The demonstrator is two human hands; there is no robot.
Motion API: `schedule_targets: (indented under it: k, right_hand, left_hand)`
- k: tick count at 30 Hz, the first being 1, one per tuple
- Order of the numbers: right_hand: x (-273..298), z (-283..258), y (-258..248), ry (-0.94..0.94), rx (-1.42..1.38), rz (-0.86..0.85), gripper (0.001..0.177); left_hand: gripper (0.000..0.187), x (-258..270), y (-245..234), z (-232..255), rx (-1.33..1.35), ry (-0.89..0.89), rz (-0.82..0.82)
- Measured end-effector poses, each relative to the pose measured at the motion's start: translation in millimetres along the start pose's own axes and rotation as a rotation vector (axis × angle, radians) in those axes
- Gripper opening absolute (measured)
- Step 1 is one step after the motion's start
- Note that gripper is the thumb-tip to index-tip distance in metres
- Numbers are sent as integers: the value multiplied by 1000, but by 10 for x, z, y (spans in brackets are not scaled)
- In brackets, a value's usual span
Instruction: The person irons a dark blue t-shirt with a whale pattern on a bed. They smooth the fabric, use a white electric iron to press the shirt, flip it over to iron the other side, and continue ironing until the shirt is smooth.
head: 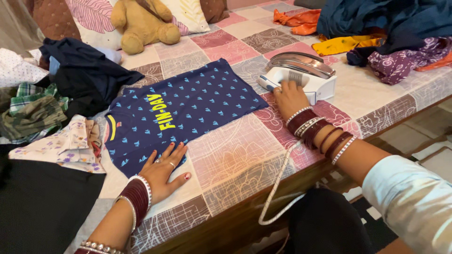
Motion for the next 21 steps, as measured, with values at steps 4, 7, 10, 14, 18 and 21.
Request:
schedule_targets:
  k: [4, 7, 10, 14, 18, 21]
  right_hand:
    - [-126, 264, 335, 85, -70, -116, 25]
    - [-400, 374, 386, 102, -245, -463, 34]
    - [-617, 545, -81, 192, -351, -498, 47]
    - [-861, 820, -578, 369, -915, -444, 41]
    - [-920, -115, -983, 186, -1622, -702, 28]
    - [-1141, -1111, -1438, -143, -1670, -747, 28]
  left_hand:
    - [82, 16, -30, 11, 19, -4, 6]
    - [81, 29, -29, 38, 16, -12, -4]
    - [84, 19, -11, 32, -11, 1, -7]
    - [73, -20, -49, -132, 380, 76, 138]
    - [34, -102, -153, -1183, 1005, -138, 549]
    - [45, -95, -263, -2291, 849, -396, 790]
Point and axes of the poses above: each hand's wrist, its own x-axis away from the middle knuckle, its own y-axis out of the palm, z = x × y, the point moved 8 cm from there along -x, towards the middle knuckle, and after that the axes turned 6 degrees about -y, right-handed, at the moved point
